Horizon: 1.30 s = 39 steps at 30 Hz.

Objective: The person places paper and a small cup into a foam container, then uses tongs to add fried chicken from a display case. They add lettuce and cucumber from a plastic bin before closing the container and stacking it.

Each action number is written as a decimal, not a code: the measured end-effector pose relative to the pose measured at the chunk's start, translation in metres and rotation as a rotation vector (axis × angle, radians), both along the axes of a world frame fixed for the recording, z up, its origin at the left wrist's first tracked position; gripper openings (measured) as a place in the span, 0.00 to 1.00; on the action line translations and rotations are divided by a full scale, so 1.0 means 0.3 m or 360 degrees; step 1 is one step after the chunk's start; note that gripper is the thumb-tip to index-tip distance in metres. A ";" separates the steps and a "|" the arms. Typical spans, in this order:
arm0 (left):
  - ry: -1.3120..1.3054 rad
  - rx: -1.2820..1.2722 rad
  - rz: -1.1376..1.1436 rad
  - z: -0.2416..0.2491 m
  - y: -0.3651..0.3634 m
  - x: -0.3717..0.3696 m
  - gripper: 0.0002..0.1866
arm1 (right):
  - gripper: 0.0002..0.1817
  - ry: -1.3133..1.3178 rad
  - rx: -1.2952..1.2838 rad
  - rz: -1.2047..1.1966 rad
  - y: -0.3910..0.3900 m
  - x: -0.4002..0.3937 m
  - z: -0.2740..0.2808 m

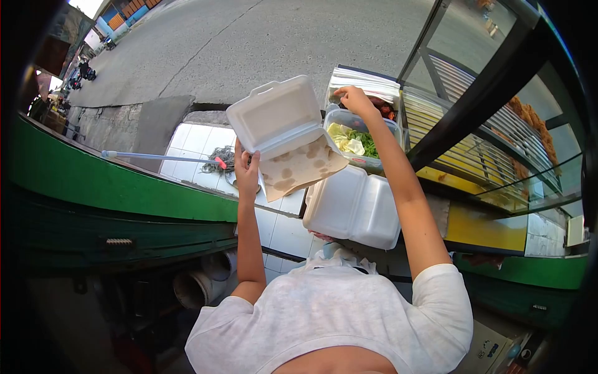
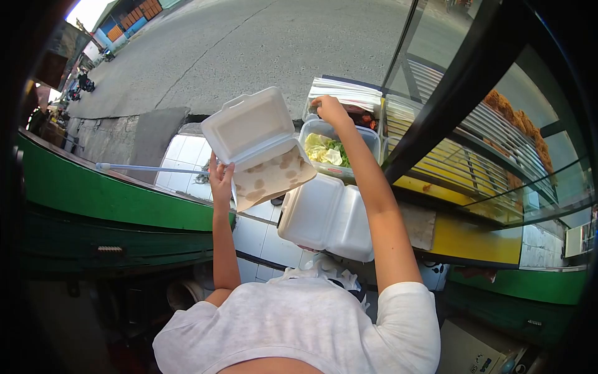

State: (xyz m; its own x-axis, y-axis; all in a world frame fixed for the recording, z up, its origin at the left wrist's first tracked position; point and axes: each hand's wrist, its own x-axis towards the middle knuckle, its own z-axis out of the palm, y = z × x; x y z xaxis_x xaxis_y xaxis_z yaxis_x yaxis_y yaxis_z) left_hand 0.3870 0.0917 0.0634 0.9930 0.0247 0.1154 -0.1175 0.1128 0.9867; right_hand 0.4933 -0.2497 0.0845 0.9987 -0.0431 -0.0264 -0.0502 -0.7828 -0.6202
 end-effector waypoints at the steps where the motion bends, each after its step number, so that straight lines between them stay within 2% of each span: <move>1: -0.0002 0.0003 -0.0005 -0.012 -0.005 0.017 0.35 | 0.19 -0.0001 0.0003 0.0015 -0.007 0.048 -0.053; 3: -0.0002 0.0008 0.0003 -0.031 -0.009 0.043 0.35 | 0.23 -0.0193 -0.0028 0.0234 -0.007 0.113 -0.125; 4: -0.0011 0.0031 -0.0003 -0.038 -0.012 0.054 0.35 | 0.28 -0.0162 -0.0103 0.0242 0.000 0.131 -0.139; 7: -0.0020 0.0021 -0.0010 -0.044 -0.018 0.073 0.34 | 0.27 -0.0146 -0.0231 0.0202 0.011 0.149 -0.126; 8: 0.0000 0.0037 -0.0003 -0.037 -0.019 0.073 0.34 | 0.22 -0.0034 -0.0269 0.0101 0.019 0.152 -0.104; 11: 0.0059 0.0045 0.0000 -0.032 -0.014 0.081 0.34 | 0.22 0.0002 -0.0348 -0.0084 0.004 0.166 -0.136; 12: 0.0092 0.0036 -0.0006 -0.032 -0.014 0.080 0.35 | 0.28 0.0019 -0.0234 -0.0038 0.000 0.158 -0.131; 13: 0.0102 0.0036 -0.0009 -0.028 -0.016 0.080 0.35 | 0.28 0.0030 -0.0234 -0.0039 0.005 0.150 -0.127; 16: 0.0133 0.0005 -0.0018 -0.021 -0.019 0.092 0.35 | 0.37 0.0203 -0.0297 -0.0026 0.024 0.153 -0.136; 23: 0.0075 0.0032 -0.0005 -0.008 -0.022 0.098 0.34 | 0.35 0.0145 -0.0328 0.0013 0.011 0.165 -0.169; 25: 0.0075 0.0017 -0.0003 -0.010 -0.019 0.101 0.33 | 0.32 0.0087 -0.0212 0.0045 0.004 0.157 -0.168; 39: -0.0001 0.0029 -0.0068 0.049 -0.042 0.061 0.31 | 0.29 0.0079 -0.0087 0.0003 -0.001 0.142 -0.155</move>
State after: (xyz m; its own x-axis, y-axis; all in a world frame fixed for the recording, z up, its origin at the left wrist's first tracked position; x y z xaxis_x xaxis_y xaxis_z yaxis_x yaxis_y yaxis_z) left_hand 0.4053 0.0792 0.0781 0.9930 -0.0199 0.1163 -0.1138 0.0995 0.9885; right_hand 0.5360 -0.2501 0.0380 0.9963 -0.0440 -0.0735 -0.0783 -0.8158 -0.5731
